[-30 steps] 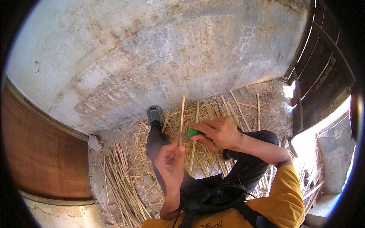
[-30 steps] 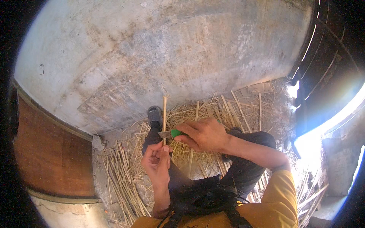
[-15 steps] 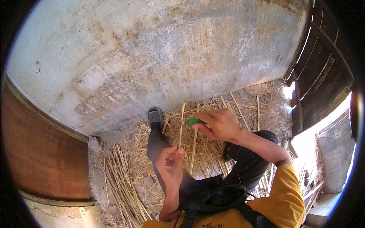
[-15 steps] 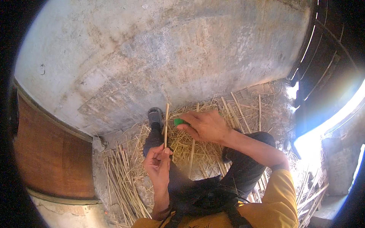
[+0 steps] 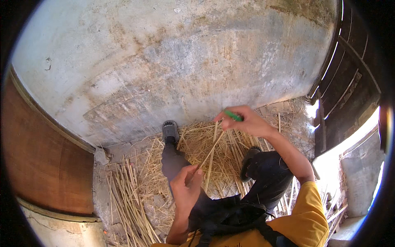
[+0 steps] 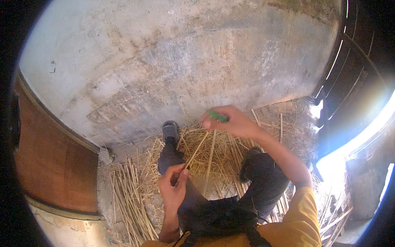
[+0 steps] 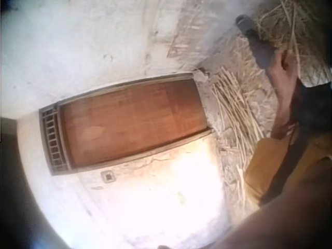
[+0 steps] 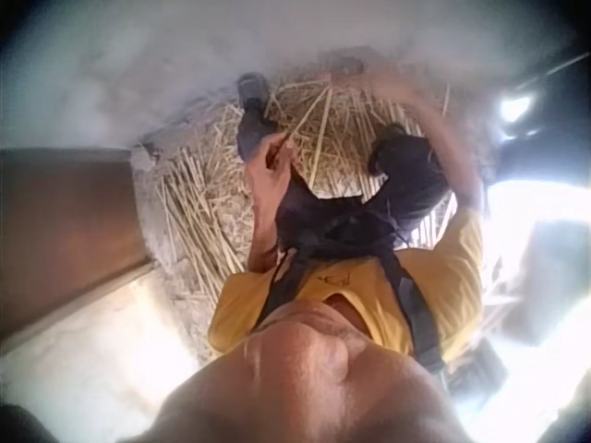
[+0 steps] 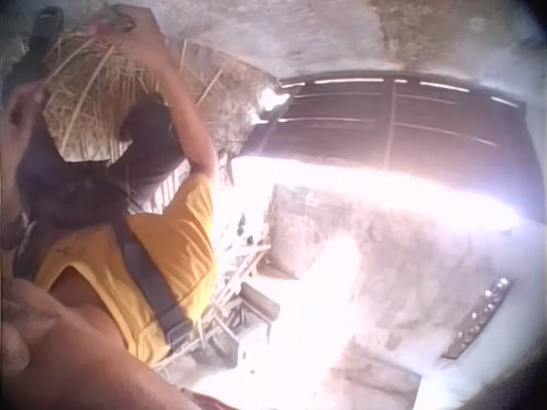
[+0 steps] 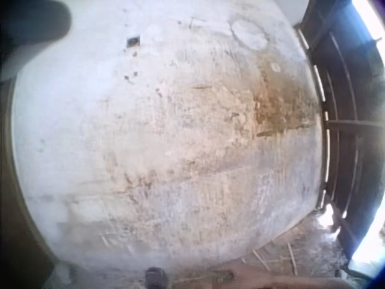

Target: The person shaves a thin bamboo strip using a utility knife while sitting on a straw-covered floor.

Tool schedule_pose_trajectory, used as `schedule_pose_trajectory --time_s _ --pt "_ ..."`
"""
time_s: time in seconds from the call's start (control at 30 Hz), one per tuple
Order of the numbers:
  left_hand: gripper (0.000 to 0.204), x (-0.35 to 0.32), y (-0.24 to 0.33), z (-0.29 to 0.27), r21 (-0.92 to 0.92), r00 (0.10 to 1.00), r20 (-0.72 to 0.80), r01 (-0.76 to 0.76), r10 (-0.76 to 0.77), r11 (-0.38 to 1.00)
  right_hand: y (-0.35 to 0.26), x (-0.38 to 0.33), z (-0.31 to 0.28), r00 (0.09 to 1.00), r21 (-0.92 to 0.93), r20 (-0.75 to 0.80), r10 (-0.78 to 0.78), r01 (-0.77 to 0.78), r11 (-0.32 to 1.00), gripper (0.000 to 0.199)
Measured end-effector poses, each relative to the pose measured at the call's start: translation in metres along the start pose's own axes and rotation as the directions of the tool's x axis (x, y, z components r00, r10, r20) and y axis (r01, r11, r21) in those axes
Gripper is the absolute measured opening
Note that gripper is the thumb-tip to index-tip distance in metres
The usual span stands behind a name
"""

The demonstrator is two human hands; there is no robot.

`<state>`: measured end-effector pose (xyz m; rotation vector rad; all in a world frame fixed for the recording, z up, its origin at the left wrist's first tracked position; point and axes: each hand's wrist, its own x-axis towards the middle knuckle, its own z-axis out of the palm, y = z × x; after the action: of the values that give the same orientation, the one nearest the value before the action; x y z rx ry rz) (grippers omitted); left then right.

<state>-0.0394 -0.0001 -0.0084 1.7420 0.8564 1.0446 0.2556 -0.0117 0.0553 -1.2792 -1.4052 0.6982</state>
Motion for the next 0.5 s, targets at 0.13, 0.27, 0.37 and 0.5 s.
schedule_pose_trajectory --time_s 0.13,0.27,0.37,0.5 --pt "0.014 0.019 0.011 -0.017 0.348 0.973 -0.046 -0.198 0.228 0.916 -0.016 0.0 0.016 0.951 -0.063 0.28 0.132 -0.119 0.991 0.022" --pt "0.022 0.039 0.037 -0.034 0.662 0.852 -0.065 -0.352 0.519 0.662 -0.001 -0.003 0.027 0.943 0.203 0.241 0.232 -0.282 0.938 0.015" --pt "0.026 0.036 0.033 -0.032 0.624 0.676 -0.197 -0.472 0.71 0.623 -0.001 -0.01 0.031 0.881 0.462 0.17 0.442 -0.467 0.754 0.013" --pt "0.044 0.029 0.024 -0.015 0.05 0.935 -0.208 -0.284 0.288 0.958 -0.015 -0.018 0.048 0.867 0.63 0.195 0.459 -0.469 0.619 0.019"
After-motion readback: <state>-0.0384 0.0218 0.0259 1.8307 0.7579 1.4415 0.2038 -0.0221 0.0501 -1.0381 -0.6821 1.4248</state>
